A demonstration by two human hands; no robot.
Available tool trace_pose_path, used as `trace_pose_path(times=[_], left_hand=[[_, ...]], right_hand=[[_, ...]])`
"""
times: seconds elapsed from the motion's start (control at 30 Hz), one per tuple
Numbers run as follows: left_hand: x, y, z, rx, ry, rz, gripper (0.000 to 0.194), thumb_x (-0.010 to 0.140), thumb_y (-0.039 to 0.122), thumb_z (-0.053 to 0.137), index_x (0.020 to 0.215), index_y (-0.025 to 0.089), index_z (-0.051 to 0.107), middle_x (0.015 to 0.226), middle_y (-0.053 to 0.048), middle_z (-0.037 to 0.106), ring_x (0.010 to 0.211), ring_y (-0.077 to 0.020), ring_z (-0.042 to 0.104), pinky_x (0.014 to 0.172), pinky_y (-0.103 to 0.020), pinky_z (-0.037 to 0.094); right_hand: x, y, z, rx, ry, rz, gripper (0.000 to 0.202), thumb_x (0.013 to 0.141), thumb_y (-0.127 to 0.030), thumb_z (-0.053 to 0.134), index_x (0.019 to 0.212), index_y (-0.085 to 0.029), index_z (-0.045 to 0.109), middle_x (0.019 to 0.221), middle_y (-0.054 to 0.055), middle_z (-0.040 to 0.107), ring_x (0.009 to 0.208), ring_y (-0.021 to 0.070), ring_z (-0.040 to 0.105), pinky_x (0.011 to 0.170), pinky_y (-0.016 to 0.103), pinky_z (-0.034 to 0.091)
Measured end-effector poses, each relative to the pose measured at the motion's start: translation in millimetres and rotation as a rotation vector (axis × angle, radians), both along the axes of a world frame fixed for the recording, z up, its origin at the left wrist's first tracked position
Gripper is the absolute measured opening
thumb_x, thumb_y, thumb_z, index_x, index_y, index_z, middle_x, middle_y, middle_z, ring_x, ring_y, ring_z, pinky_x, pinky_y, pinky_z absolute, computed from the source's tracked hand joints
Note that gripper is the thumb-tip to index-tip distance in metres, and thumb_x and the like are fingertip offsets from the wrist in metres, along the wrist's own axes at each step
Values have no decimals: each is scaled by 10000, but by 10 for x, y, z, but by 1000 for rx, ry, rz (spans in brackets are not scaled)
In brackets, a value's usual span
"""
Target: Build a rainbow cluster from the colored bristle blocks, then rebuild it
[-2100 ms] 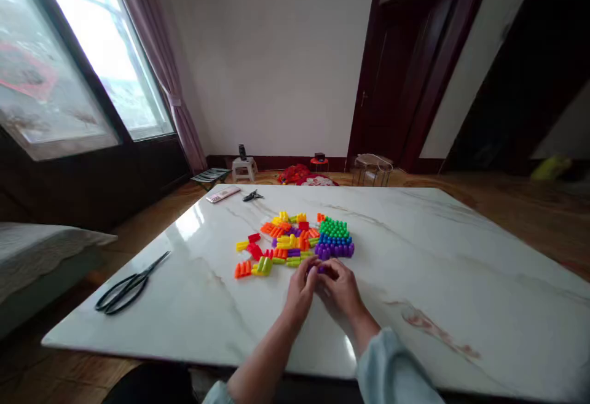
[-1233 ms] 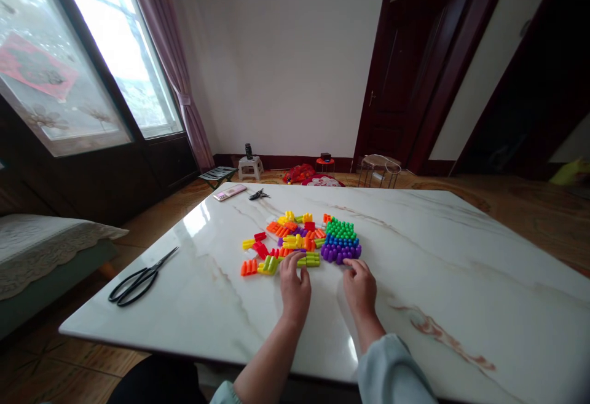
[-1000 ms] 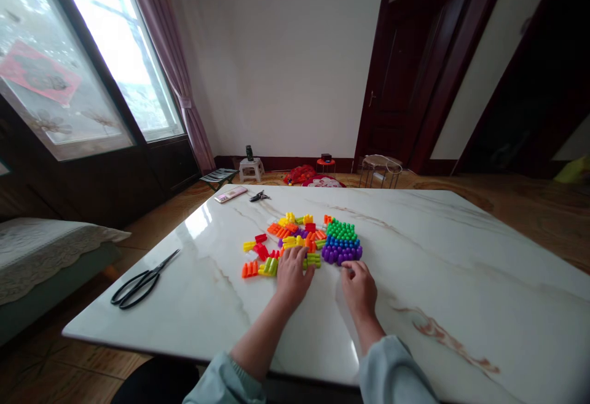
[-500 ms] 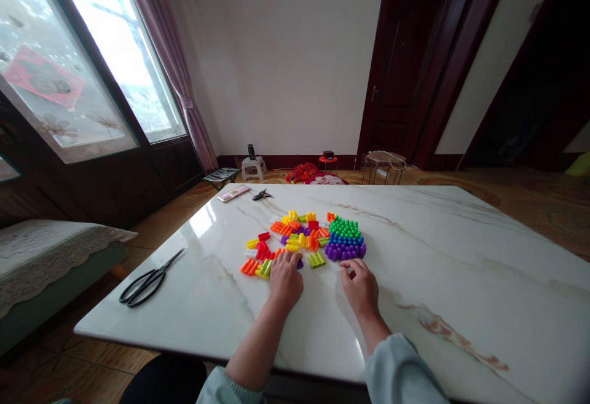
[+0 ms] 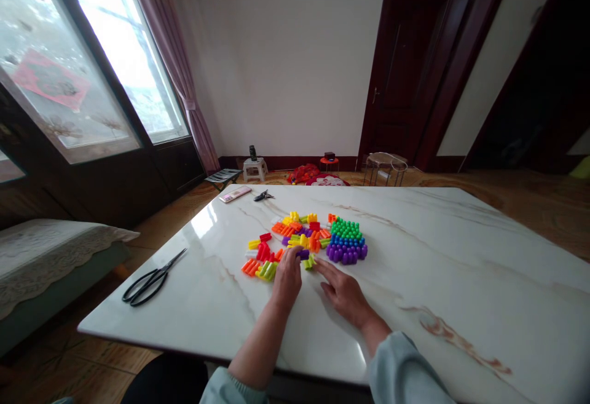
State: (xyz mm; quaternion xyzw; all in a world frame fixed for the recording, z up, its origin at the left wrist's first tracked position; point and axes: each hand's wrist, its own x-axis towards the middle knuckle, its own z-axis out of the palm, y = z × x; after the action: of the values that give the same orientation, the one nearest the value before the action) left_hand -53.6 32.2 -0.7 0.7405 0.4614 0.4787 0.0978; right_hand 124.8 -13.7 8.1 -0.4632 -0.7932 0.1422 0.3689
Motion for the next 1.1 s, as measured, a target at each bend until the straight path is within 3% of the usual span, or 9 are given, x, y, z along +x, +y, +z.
trace_pose_path(times=[0.1, 0.17, 0.23, 0.3, 0.43, 0.53, 0.73, 0.93, 1.1], left_hand=[[46, -88, 44, -23, 27, -218, 247, 934, 212, 436, 1154, 200, 548, 1053, -80, 664, 949, -176, 624, 864, -319, 496], [83, -154, 73, -82, 107, -357, 239, 928, 234, 475, 1143, 211, 574, 1009, -65, 679, 902, -166, 634, 843, -299, 503], [101, -186, 87, -109, 141, -393, 229, 933, 250, 471, 1122, 218, 597, 986, -60, 689, 888, -165, 643, 830, -288, 506], [85, -154, 100, -74, 126, -309, 226, 939, 242, 447, 1093, 217, 611, 981, -63, 694, 891, -170, 647, 817, -288, 507], [-49, 154, 211, 28, 184, 20, 310, 876, 105, 419, 1089, 213, 616, 1015, -78, 683, 977, -210, 613, 868, -346, 486], [-186, 499, 346, -155, 416, 216, 495, 751, 0, 438, 1177, 201, 587, 1196, -108, 629, 1136, -259, 533, 940, -407, 436], [-368, 895, 376, -311, 615, 137, 441, 707, 53, 551, 1079, 274, 639, 1070, -53, 687, 1084, -262, 564, 908, -382, 418], [-388, 915, 273, -315, 634, 133, 274, 751, 122, 580, 991, 230, 656, 1037, -65, 657, 1008, -243, 602, 858, -335, 439], [-441, 820, 437, -292, 596, 168, 200, 792, 170, 560, 966, 188, 655, 967, -80, 644, 927, -218, 611, 837, -321, 460]], right_hand=[[4, 0, -23, -18, 145, -62, 509, 858, -232, 517, 1363, -228, 452, 1312, 78, 569, 833, 143, 651, 826, 315, 537], [5, 16, -47, 11, 195, -81, 418, 867, -273, 529, 1281, -213, 523, 1181, 77, 636, 851, 163, 646, 823, 322, 533], [8, 39, -70, 46, 200, -83, 280, 876, -278, 518, 1127, -205, 619, 1052, 74, 670, 936, 193, 635, 858, 331, 516], [11, 63, -93, 48, 187, -110, 220, 882, -276, 506, 1027, -201, 654, 992, 73, 674, 944, 202, 635, 858, 329, 510], [19, 90, -134, 20, 147, -197, 219, 866, -280, 518, 1012, -204, 664, 981, 62, 680, 908, 195, 645, 839, 314, 506], [23, 96, -138, 13, 136, -209, 208, 857, -286, 524, 974, -207, 677, 948, 57, 688, 874, 191, 650, 809, 298, 506], [25, 105, -109, -21, 152, -197, 197, 850, -286, 525, 956, -211, 673, 927, 49, 684, 863, 190, 648, 799, 296, 503], [27, 122, -153, -29, 177, -197, 210, 843, -295, 530, 957, -209, 683, 932, 55, 690, 855, 191, 649, 794, 302, 506], [28, 123, -169, -37, 184, -202, 215, 839, -294, 529, 961, -207, 682, 926, 57, 691, 848, 196, 651, 789, 306, 509]])
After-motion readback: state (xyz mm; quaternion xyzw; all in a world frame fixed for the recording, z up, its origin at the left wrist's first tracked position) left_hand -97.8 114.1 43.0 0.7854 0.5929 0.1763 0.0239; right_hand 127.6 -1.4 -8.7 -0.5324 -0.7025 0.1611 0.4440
